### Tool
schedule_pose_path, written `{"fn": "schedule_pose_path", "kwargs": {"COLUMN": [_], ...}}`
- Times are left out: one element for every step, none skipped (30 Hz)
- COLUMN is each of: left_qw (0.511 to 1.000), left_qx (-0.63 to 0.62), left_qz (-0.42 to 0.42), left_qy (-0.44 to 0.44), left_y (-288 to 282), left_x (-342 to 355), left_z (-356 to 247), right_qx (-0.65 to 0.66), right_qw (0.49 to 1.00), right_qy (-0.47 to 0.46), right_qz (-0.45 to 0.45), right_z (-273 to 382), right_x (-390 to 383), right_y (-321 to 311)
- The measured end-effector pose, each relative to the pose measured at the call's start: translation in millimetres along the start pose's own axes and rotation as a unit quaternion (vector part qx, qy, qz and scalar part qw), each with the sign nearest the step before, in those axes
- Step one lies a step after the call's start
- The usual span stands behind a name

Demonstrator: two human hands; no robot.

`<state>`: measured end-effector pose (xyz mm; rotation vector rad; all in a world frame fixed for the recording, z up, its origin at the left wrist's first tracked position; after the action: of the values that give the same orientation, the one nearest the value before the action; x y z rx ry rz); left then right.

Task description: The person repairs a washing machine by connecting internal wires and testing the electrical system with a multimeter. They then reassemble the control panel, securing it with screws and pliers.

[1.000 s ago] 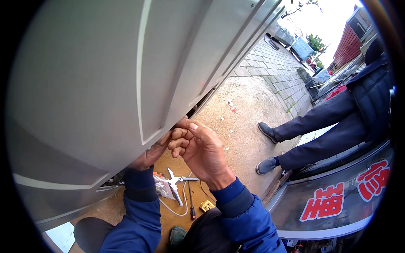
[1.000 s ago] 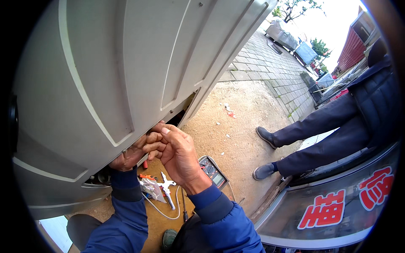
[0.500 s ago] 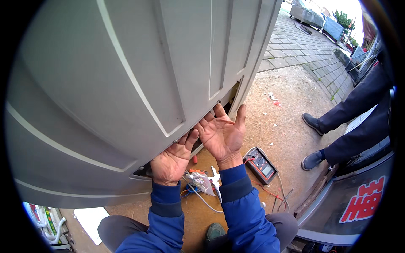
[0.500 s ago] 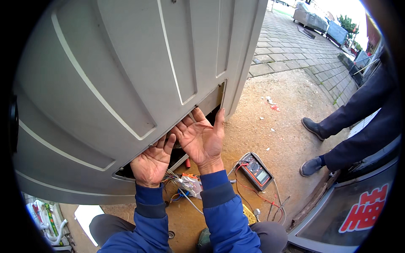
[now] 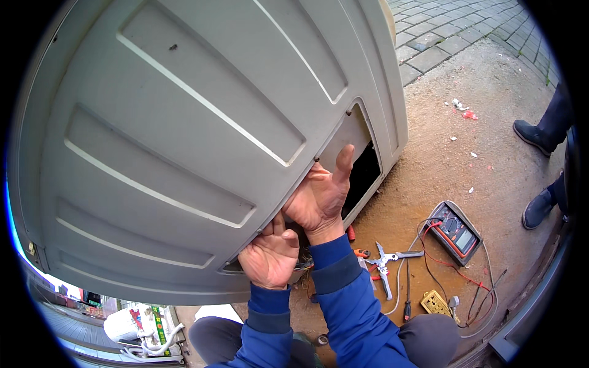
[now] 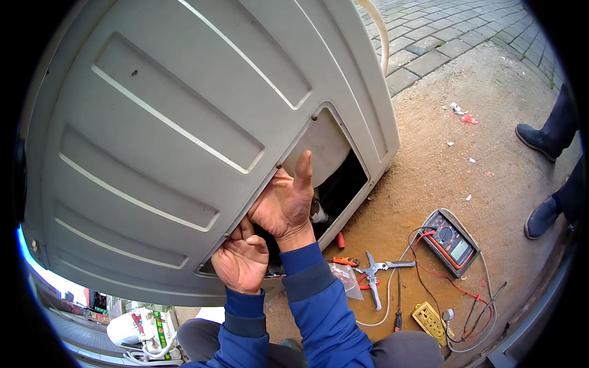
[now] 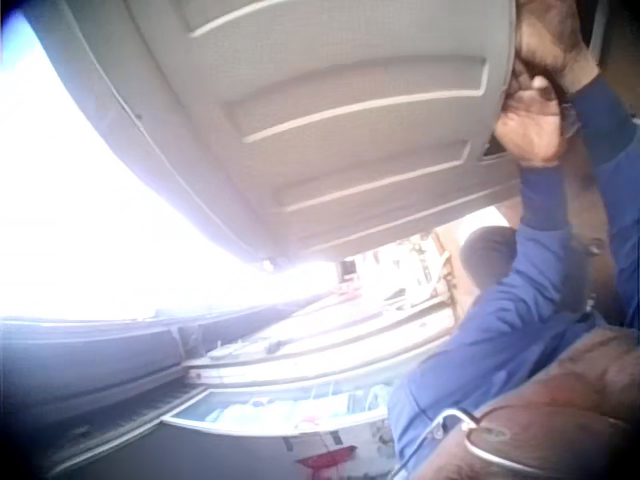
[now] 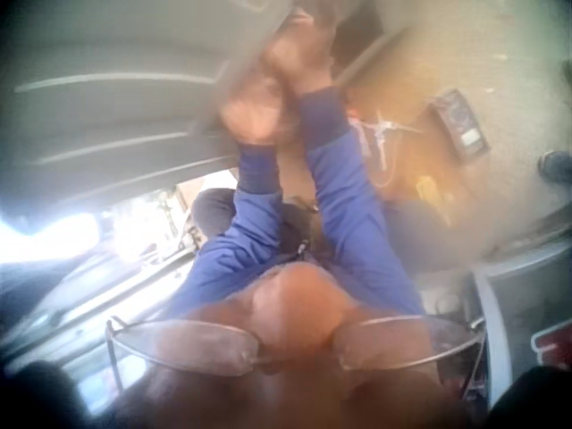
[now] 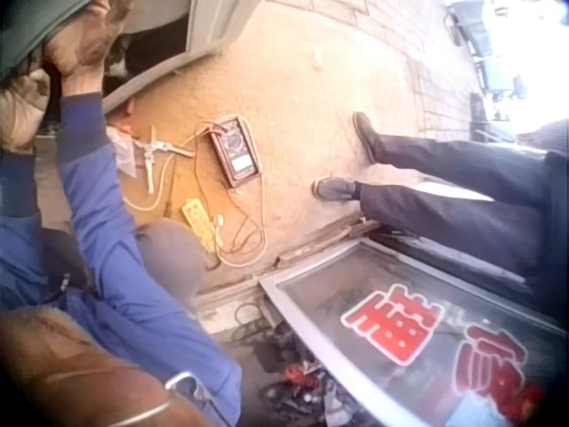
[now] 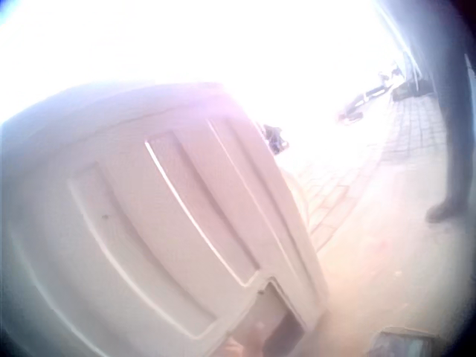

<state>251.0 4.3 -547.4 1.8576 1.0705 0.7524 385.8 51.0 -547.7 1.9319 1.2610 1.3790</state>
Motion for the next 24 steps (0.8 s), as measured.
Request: {"fn": "schedule_pose_path", "kwargs": {"left_qw": [1.000, 1.000, 1.000, 1.000, 0.999, 0.999, 0.998, 0.997, 0.996, 0.995, 0.994, 0.993, 0.993, 0.993, 0.993, 0.993, 0.993, 0.993, 0.993, 0.993, 0.993, 0.993, 0.993, 0.993], "left_qx": [0.006, 0.009, 0.014, 0.022, 0.031, 0.044, 0.055, 0.062, 0.066, 0.069, 0.075, 0.078, 0.081, 0.082, 0.084, 0.084, 0.085, 0.086, 0.085, 0.083, 0.081, 0.078, 0.076, 0.075], "left_qz": [-0.001, 0.001, 0.001, -0.003, -0.010, -0.022, -0.033, -0.042, -0.052, -0.059, -0.068, -0.075, -0.076, -0.075, -0.069, -0.069, -0.067, -0.070, -0.072, -0.075, -0.077, -0.077, -0.079, -0.079], "left_qy": [0.001, 0.001, 0.002, 0.005, 0.010, 0.018, 0.025, 0.029, 0.032, 0.035, 0.040, 0.044, 0.045, 0.046, 0.042, 0.040, 0.038, 0.037, 0.036, 0.036, 0.038, 0.038, 0.041, 0.044], "left_y": [0.3, 1.4, 2.7, 4.6, 4.3, 5.9, 7.5, 8.6, 9.7, 11.0, 12.2, 13.1, 12.5, 12.4, 10.4, 9.7, 9.7, 10.8, 11.4, 10.9, 10.5, 9.8, 9.6, 8.5], "left_x": [-0.3, -0.1, 0.4, 1.4, -0.2, -1.8, -2.9, -3.1, -3.0, -3.1, -3.8, -4.9, -5.6, -5.0, -4.0, -3.2, -2.0, -0.7, 1.3, 1.7, 2.7, 4.6, 3.4, 2.9], "left_z": [-1.6, -0.3, 0.7, 1.9, 1.4, 1.3, 1.2, 2.6, 4.1, 5.9, 5.6, 6.1, 5.3, 5.7, 5.6, 6.3, 5.8, 6.3, 6.1, 5.5, 4.3, 1.9, 0.5, -3.2], "right_qx": [0.038, 0.071, 0.077, 0.083, 0.066, 0.048, 0.085, 0.117, 0.148, 0.158, 0.173, 0.187, 0.191, 0.190, 0.189, 0.190, 0.192, 0.194, 0.188, 0.182, 0.177, 0.173, 0.171, 0.165], "right_qw": [0.999, 0.996, 0.995, 0.994, 0.997, 0.998, 0.995, 0.991, 0.986, 0.983, 0.979, 0.974, 0.972, 0.971, 0.970, 0.970, 0.969, 0.969, 0.970, 0.971, 0.973, 0.974, 0.976, 0.979], "right_qy": [0.005, 0.010, 0.010, 0.008, 0.003, -0.003, 0.007, 0.016, 0.025, 0.034, 0.044, 0.054, 0.047, 0.040, 0.034, 0.028, 0.022, 0.017, 0.016, 0.015, 0.009, 0.003, -0.007, -0.016], "right_qz": [0.027, 0.053, 0.058, 0.065, 0.048, 0.031, 0.046, 0.058, 0.072, 0.086, 0.102, 0.118, 0.129, 0.139, 0.149, 0.149, 0.151, 0.152, 0.154, 0.153, 0.149, 0.146, 0.136, 0.121], "right_z": [-1.6, -2.4, -1.4, -0.1, -1.1, -2.0, -4.1, -4.9, -4.6, -2.6, -3.8, -5.4, -7.8, -7.7, -6.8, -4.9, -4.5, -3.8, -2.7, -3.3, -4.1, -6.2, -9.5, -12.6], "right_x": [2.5, 4.7, 5.7, 6.9, 6.0, 6.2, 8.6, 11.1, 13.0, 13.9, 17.3, 20.0, 22.4, 25.0, 26.9, 28.4, 30.8, 33.2, 35.2, 35.1, 36.7, 39.7, 39.9, 39.5], "right_y": [-2.9, -4.4, -3.8, -2.1, 0.2, 0.6, -3.4, -9.1, -12.5, -14.2, -15.9, -17.5, -19.7, -20.2, -20.6, -20.6, -19.5, -18.5, -17.6, -17.9, -19.0, -19.3, -19.4, -18.9]}}
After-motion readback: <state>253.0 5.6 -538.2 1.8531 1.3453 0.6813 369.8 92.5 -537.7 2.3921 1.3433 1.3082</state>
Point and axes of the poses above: each hand's wrist, its own x-axis towards the middle knuckle, its own y-axis out of the palm, z = x × y, the point moved 2 cm from there along x, towards the middle knuckle, and after that the axes turned 9 degrees about -z, right-handed, at the moved point
